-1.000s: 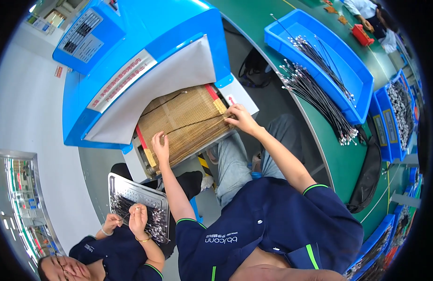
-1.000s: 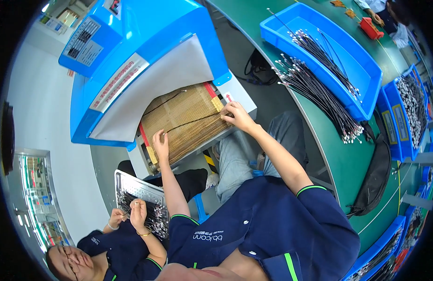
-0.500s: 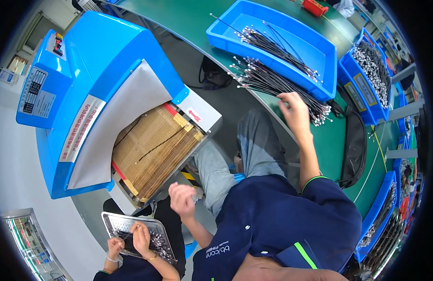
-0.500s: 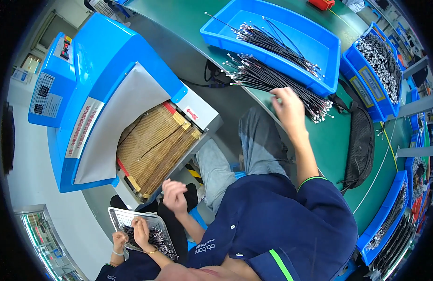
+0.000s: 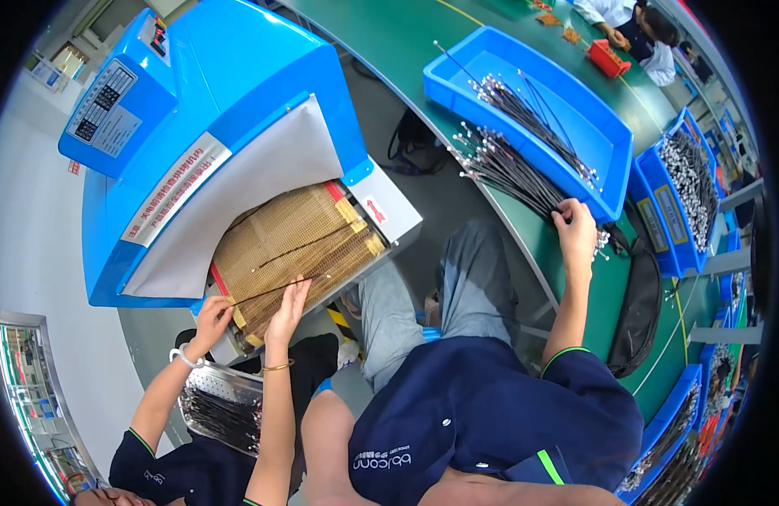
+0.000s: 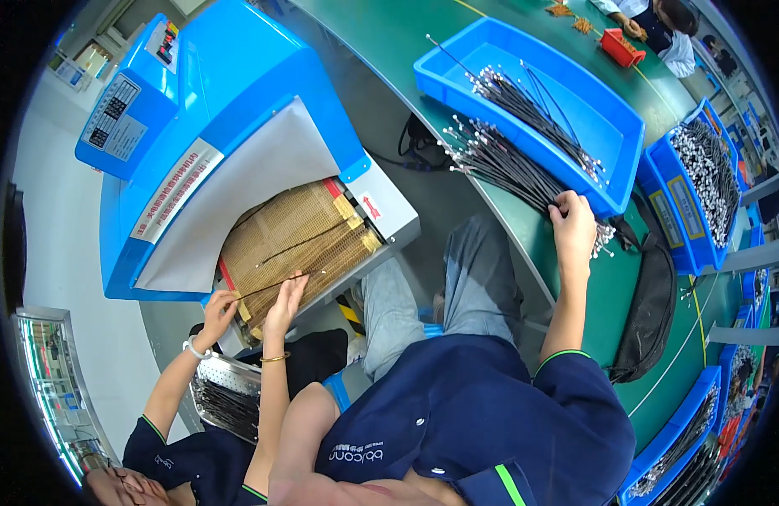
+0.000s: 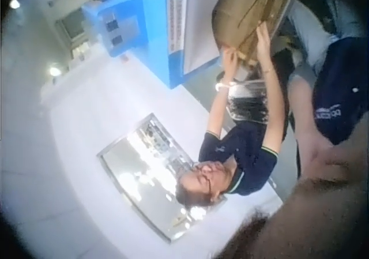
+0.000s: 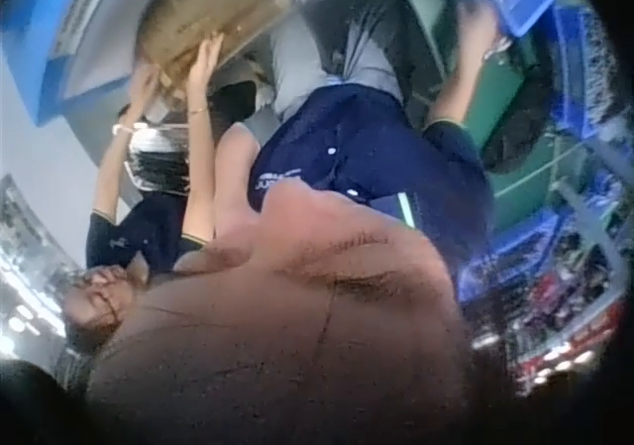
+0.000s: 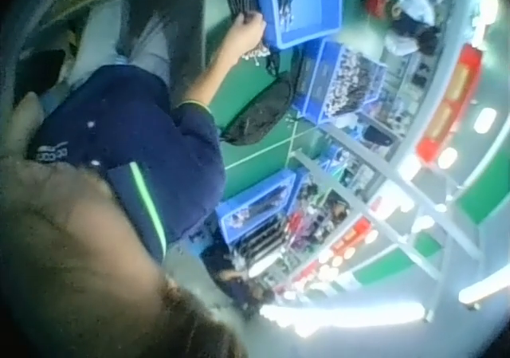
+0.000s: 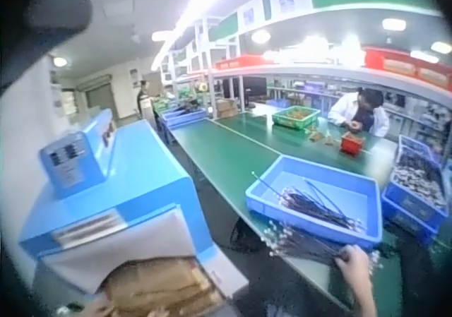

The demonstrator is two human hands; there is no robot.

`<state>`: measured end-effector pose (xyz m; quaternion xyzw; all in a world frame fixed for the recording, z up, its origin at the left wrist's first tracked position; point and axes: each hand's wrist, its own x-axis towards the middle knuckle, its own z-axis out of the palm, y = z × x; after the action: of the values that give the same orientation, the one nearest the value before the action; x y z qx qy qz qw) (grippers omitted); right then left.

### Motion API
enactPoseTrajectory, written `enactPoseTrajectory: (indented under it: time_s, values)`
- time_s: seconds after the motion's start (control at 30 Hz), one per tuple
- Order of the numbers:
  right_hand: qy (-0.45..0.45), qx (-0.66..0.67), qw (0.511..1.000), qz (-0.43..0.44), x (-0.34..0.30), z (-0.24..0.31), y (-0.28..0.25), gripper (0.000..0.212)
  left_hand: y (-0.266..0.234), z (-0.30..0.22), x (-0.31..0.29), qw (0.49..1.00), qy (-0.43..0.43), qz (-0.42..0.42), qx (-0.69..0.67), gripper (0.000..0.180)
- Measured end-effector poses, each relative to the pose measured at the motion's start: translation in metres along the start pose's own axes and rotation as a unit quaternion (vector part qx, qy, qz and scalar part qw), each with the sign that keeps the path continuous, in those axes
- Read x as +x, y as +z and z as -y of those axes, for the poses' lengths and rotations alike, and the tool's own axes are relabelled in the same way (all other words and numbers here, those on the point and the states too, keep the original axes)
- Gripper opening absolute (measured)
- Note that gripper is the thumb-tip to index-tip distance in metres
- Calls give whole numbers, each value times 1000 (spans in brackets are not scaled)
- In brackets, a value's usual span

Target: The person assembles small electronic cables and components by hand at a factory workstation.

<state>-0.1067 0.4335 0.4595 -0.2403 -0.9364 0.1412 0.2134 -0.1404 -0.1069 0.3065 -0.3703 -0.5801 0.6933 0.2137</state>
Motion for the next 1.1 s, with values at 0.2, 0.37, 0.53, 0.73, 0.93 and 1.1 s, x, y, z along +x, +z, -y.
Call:
enactPoseTrajectory:
  time_s: [0.2,0.37,0.53,0.73,0.93,1.1]
  values:
    - [-9,-25,1000,6,-2,-7,-31,17,-22,42,-22,993,-24,-48,-109,39]
    - [-23,67,997,10,-3,7,-43,15,-93,49,-118,990,72,107,-49,42]
    - [2,98,995,4,-20,2,-65,13,-195,24,-230,950,271,128,86,42]
    - [-38,138,983,-117,-68,8,-47,11,-233,-31,-338,832,457,-9,315,40]
    - [-118,166,963,-178,-152,17,11,16,-256,23,-130,-57,658,332,673,10]
    - [-380,212,898,65,-267,41,46,23,-258,-61,-106,-342,511,242,750,19]
